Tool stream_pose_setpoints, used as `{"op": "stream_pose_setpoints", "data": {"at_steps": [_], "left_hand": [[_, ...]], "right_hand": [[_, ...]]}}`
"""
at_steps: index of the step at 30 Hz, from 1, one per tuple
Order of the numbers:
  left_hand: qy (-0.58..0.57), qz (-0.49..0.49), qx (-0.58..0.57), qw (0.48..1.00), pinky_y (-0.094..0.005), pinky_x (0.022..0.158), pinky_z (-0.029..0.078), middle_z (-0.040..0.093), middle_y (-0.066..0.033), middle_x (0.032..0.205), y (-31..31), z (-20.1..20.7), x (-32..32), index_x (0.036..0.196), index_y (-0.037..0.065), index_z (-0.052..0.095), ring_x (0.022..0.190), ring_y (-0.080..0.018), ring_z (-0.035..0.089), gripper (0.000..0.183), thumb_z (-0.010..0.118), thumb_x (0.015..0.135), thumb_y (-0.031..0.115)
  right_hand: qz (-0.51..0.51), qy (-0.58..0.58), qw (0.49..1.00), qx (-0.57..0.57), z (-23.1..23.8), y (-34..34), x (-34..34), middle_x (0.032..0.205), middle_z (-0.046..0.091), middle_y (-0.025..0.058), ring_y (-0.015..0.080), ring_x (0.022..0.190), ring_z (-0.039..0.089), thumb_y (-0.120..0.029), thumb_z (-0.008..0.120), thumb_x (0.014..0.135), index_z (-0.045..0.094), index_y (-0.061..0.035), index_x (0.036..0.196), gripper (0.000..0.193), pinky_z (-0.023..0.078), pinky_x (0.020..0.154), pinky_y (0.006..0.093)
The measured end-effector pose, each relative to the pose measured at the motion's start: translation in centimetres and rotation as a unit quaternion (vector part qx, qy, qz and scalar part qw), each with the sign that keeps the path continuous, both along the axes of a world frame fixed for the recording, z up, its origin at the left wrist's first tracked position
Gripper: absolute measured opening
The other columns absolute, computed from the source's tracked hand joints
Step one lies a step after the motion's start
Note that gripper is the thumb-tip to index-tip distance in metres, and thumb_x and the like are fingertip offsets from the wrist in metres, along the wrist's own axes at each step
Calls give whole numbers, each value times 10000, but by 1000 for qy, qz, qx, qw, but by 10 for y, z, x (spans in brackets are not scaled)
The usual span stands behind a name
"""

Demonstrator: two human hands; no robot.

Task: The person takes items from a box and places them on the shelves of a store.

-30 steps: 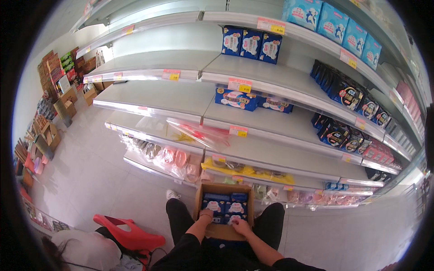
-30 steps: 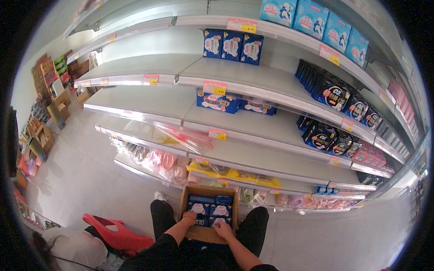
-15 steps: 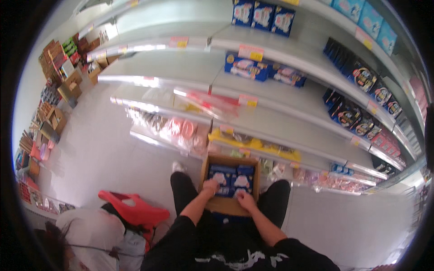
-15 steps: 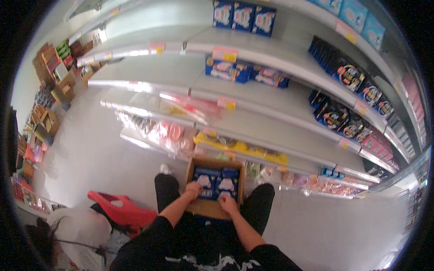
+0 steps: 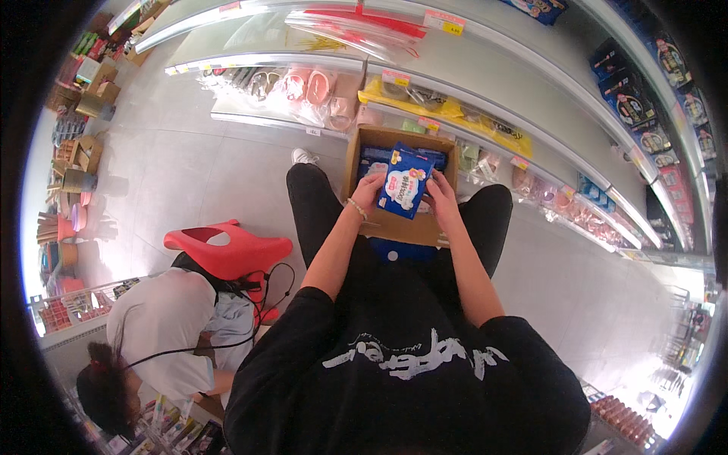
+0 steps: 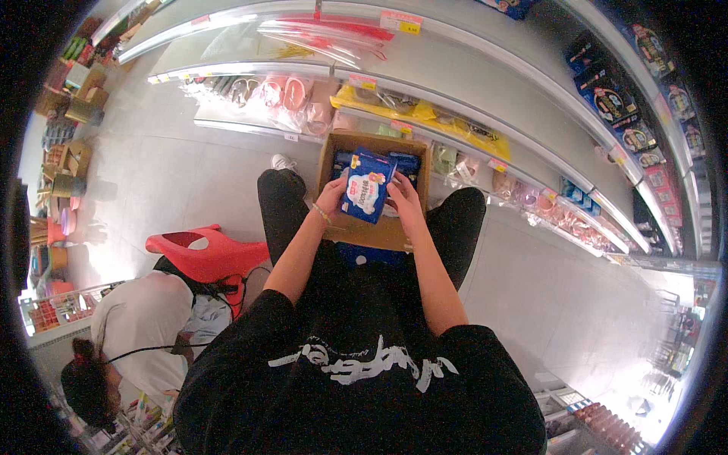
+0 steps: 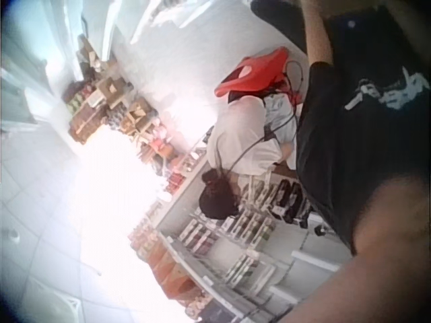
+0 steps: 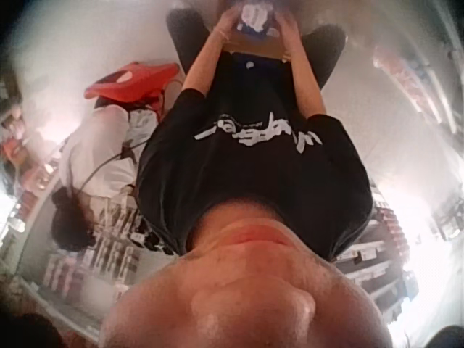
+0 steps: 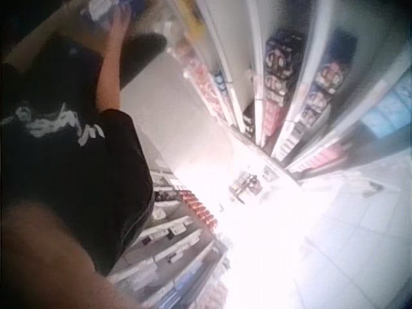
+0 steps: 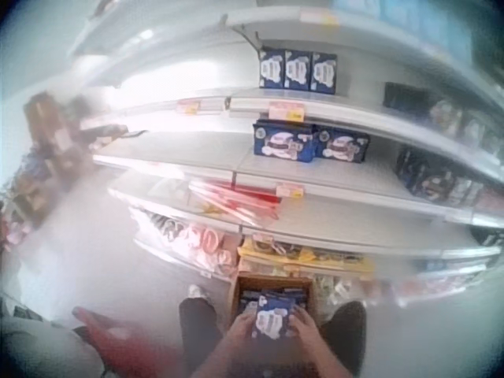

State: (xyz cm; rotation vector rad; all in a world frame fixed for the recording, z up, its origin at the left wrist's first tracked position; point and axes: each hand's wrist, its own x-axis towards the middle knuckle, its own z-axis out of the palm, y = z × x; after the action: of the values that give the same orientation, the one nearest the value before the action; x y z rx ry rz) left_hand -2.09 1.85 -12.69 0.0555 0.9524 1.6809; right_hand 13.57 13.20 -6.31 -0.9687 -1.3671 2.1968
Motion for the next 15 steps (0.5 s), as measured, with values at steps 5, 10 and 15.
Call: {"op": "stream_pose_setpoints", "data": {"at_steps": [5,10,15], "left_hand": [[-53,-20,16,998,-299,765,487,602,-87,998,9,-6,-9,1081,1,541,892,-171,585,279,541,862,174],[107,-50,9,993,-278,787,458,550,-88,1072,11,1,2,1208,-1,434,937,-147,544,464,578,844,248],[138,-87,-2,987,-254,791,441,555,-73,1050,11,8,3,1172,-18,459,935,-123,531,472,589,836,287]], "right_hand": [[9,-46,998,41,15,-6,-13,972,560,47,122,857,525,-329,600,819,451,-35,1157,472,414,740,254],[-9,-114,993,29,6,-4,-19,992,565,28,117,862,548,-325,572,834,479,-65,1128,402,436,704,258],[33,-128,986,102,-28,-3,-11,1074,549,121,190,932,552,-268,704,722,351,21,1244,694,446,789,293]]}}
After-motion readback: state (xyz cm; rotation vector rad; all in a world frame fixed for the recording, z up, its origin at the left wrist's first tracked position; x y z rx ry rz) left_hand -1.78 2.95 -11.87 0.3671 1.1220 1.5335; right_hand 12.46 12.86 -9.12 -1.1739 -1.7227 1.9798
